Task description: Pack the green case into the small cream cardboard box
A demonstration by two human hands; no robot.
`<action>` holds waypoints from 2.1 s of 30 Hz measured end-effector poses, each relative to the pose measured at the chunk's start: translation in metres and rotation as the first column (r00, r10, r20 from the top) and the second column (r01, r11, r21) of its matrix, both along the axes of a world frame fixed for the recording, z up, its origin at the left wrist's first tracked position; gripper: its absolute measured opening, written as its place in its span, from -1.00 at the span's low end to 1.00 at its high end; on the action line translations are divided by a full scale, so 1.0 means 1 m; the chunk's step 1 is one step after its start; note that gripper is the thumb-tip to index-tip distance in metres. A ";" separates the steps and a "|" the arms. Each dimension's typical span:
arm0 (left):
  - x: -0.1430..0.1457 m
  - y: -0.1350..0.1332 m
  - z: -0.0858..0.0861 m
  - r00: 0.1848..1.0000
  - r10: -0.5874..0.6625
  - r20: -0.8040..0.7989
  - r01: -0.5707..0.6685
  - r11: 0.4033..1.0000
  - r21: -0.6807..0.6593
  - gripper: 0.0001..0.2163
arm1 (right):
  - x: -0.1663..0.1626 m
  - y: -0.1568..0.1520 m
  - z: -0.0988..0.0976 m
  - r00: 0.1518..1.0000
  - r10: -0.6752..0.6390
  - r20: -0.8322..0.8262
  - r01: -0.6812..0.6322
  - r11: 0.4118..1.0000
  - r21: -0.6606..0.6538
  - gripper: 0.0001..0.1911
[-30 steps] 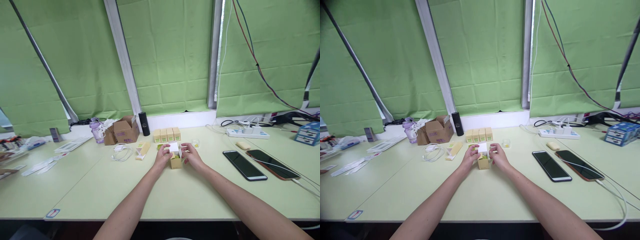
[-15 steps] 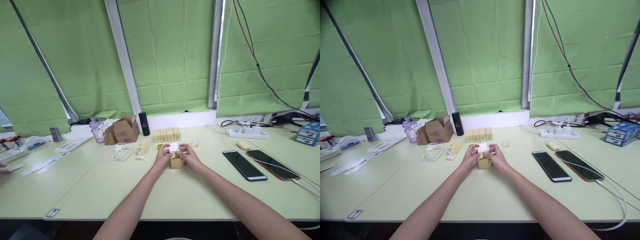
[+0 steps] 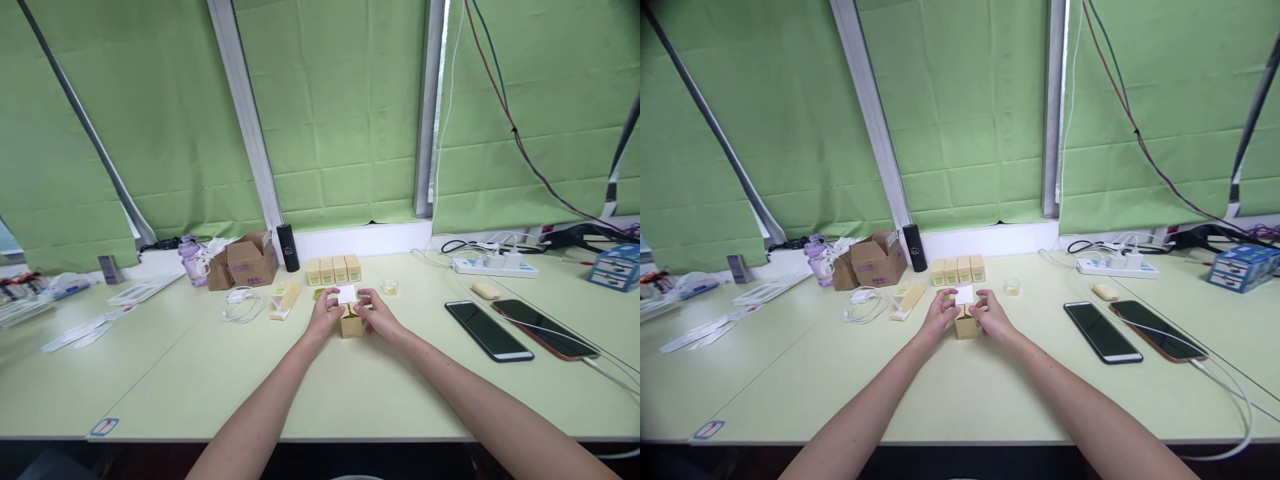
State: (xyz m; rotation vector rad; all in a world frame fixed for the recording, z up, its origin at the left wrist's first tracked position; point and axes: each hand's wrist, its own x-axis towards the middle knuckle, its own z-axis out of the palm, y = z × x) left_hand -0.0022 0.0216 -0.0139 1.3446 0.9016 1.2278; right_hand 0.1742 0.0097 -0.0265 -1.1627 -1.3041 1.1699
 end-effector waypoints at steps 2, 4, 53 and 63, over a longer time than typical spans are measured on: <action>0.000 -0.001 0.001 1.000 0.000 -0.002 0.000 1.000 0.005 -0.49 | 0.000 0.001 -0.001 1.000 0.001 0.003 -0.001 1.000 0.000 -0.50; 0.000 -0.002 0.002 1.000 -0.007 -0.002 0.007 1.000 0.003 -0.49 | 0.000 0.002 -0.002 1.000 0.002 0.005 -0.002 1.000 -0.001 -0.49; 0.002 0.005 -0.003 0.998 0.058 -0.034 -0.054 0.993 0.109 -0.77 | 0.004 -0.008 0.008 0.995 -0.102 0.019 0.082 0.879 0.470 -0.81; 0.000 -0.003 0.005 0.999 0.030 0.019 -0.032 0.994 0.103 -0.75 | 0.008 -0.015 0.009 0.970 -0.158 0.186 0.003 0.770 0.638 -0.94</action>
